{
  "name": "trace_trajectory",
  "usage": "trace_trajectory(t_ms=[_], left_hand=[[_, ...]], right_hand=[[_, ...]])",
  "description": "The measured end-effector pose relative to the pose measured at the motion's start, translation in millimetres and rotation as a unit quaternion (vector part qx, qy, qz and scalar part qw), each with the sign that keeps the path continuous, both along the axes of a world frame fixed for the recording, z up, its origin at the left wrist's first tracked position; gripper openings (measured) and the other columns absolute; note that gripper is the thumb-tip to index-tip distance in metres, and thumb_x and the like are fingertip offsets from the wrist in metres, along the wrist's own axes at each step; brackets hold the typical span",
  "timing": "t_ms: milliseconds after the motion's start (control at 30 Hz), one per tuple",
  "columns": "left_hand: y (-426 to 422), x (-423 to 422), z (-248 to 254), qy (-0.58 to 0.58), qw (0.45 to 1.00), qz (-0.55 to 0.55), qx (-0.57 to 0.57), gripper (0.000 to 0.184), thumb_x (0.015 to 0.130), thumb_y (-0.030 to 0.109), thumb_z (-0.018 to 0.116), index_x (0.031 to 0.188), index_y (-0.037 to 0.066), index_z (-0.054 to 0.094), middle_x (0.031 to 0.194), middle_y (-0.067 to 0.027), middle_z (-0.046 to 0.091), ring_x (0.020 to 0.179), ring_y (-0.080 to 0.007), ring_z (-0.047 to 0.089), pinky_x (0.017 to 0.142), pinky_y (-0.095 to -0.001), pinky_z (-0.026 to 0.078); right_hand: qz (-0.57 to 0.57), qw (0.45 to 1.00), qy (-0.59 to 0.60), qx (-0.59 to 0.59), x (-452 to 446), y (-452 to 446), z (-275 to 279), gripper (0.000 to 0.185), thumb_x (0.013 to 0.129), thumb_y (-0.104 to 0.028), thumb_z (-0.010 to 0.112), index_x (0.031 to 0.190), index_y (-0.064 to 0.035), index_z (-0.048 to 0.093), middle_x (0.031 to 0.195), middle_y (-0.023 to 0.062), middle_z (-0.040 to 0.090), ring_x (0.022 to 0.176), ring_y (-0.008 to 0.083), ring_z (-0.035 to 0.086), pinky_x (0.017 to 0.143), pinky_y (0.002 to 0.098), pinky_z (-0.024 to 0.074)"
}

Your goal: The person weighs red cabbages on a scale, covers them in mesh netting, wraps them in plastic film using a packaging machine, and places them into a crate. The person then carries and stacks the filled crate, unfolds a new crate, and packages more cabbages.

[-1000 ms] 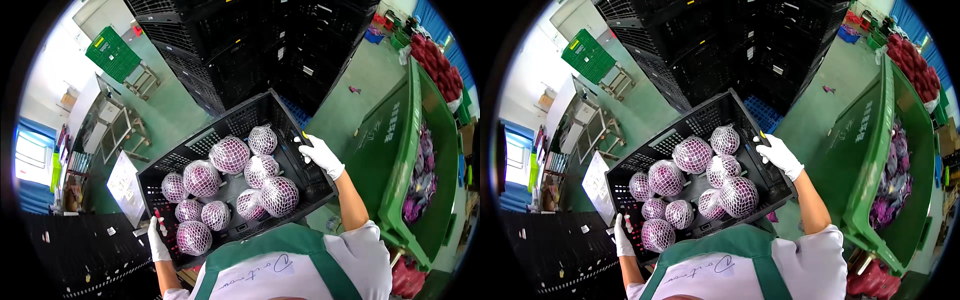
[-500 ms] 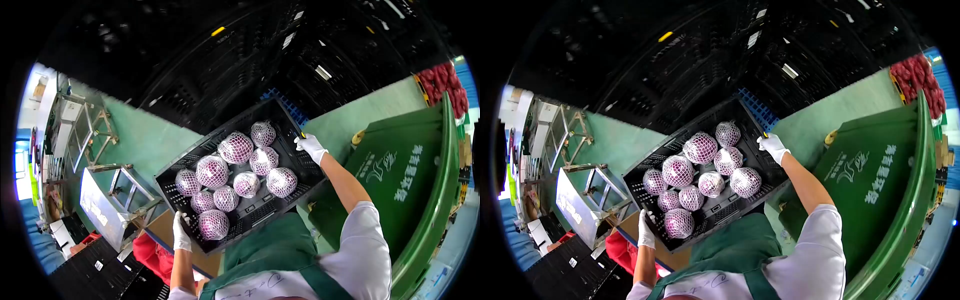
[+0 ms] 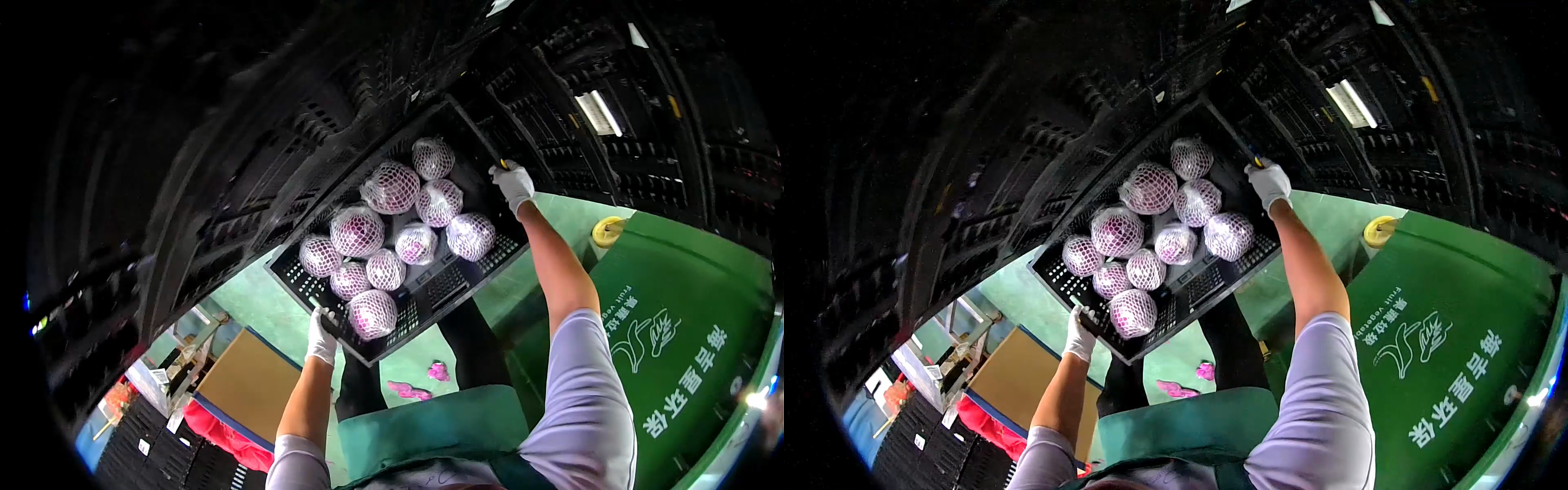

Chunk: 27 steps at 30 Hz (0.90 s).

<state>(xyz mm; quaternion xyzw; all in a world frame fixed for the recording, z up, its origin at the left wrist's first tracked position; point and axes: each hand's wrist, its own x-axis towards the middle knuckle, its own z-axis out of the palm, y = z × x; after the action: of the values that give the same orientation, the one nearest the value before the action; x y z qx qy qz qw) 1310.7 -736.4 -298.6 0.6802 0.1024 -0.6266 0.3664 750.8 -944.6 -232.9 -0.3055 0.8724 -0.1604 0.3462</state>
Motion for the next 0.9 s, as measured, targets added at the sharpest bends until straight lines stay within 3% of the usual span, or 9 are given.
trace_trajectory(t_ms=[133,267,367,400,467,567,600,767,900], left_hand=[[-5,-12,26,0.044,0.998,-0.033,0.014,0.024,0.085,0.035,0.064,0.096,0.014,0.058,0.078,-0.0013,0.059,0.077,-0.0207,0.058,0.070,-0.0367,0.049],[-37,0,37,-0.026,0.987,-0.095,0.126,0.040,0.082,0.041,0.065,0.108,0.012,0.054,0.087,-0.0093,0.058,0.081,-0.0281,0.059,0.076,-0.0472,0.051],[-33,4,4,-0.072,0.981,-0.147,0.107,0.043,0.081,0.039,0.066,0.117,0.018,0.055,0.088,-0.0118,0.058,0.079,-0.0283,0.059,0.071,-0.0506,0.051],[-41,-6,20,-0.083,0.979,-0.155,0.103,0.044,0.081,0.039,0.067,0.117,0.018,0.055,0.092,-0.0124,0.059,0.078,-0.0291,0.059,0.070,-0.0535,0.051],[-59,-16,42,-0.046,0.974,-0.165,0.146,0.034,0.084,0.026,0.067,0.112,0.013,0.054,0.090,-0.0055,0.059,0.075,-0.0196,0.059,0.059,-0.0423,0.049],[-57,-19,40,-0.055,0.970,-0.180,0.154,0.034,0.083,0.031,0.069,0.108,0.011,0.058,0.095,-0.0056,0.061,0.072,-0.0187,0.060,0.060,-0.0419,0.049],[-66,-27,55,-0.049,0.969,-0.194,0.144,0.035,0.083,0.031,0.069,0.109,0.010,0.058,0.095,-0.0052,0.061,0.073,-0.0184,0.060,0.060,-0.0421,0.049],[-67,-37,32,-0.128,0.949,-0.238,0.160,0.045,0.082,0.037,0.071,0.116,0.009,0.058,0.099,-0.0089,0.062,0.081,-0.0256,0.059,0.065,-0.0470,0.051],[-75,-35,60,-0.168,0.927,-0.336,0.003,0.055,0.089,0.036,0.065,0.129,0.002,0.049,0.114,-0.0134,0.060,0.104,-0.0244,0.057,0.090,-0.0352,0.045]], right_hand=[[0.090,0.982,0.166,0.012,26,-32,-2,0.043,0.081,-0.043,0.065,0.113,-0.0144,0.067,0.099,0.0132,0.070,0.094,0.0318,0.066,0.082,0.0400,0.0509],[0.163,0.935,0.308,-0.064,54,-18,28,0.066,0.075,-0.026,0.067,0.136,-0.0106,0.046,0.130,0.0201,0.054,0.114,0.0385,0.055,0.097,0.0452,0.0446],[0.005,0.927,0.312,-0.210,49,74,17,0.075,0.078,-0.024,0.068,0.140,0.0015,0.036,0.137,0.0257,0.045,0.127,0.0400,0.043,0.108,0.0465,0.0337],[-0.144,0.938,0.299,-0.104,45,104,-2,0.072,0.078,-0.022,0.069,0.138,0.0022,0.038,0.136,0.0232,0.046,0.126,0.0364,0.044,0.103,0.0492,0.0388],[-0.430,0.900,-0.049,0.045,41,143,-29,0.059,0.080,-0.026,0.065,0.126,0.0068,0.047,0.127,0.0222,0.054,0.105,0.0338,0.058,0.092,0.0396,0.0463],[-0.376,0.900,-0.197,-0.103,72,148,-41,0.039,0.080,-0.023,0.062,0.110,0.0015,0.058,0.101,0.0119,0.063,0.090,0.0232,0.060,0.073,0.0368,0.0489],[-0.381,0.892,-0.238,-0.056,52,150,-60,0.029,0.080,-0.017,0.060,0.104,-0.0010,0.059,0.092,0.0093,0.063,0.080,0.0223,0.061,0.065,0.0405,0.0491],[-0.440,0.801,-0.390,-0.109,38,152,-61,0.031,0.083,-0.011,0.059,0.113,-0.0046,0.054,0.097,0.0111,0.063,0.083,0.0259,0.065,0.070,0.0435,0.0572],[-0.365,0.917,-0.155,0.038,73,150,-3,0.035,0.087,-0.013,0.058,0.121,-0.0104,0.052,0.103,0.0047,0.062,0.079,0.0189,0.058,0.069,0.0304,0.0480]])
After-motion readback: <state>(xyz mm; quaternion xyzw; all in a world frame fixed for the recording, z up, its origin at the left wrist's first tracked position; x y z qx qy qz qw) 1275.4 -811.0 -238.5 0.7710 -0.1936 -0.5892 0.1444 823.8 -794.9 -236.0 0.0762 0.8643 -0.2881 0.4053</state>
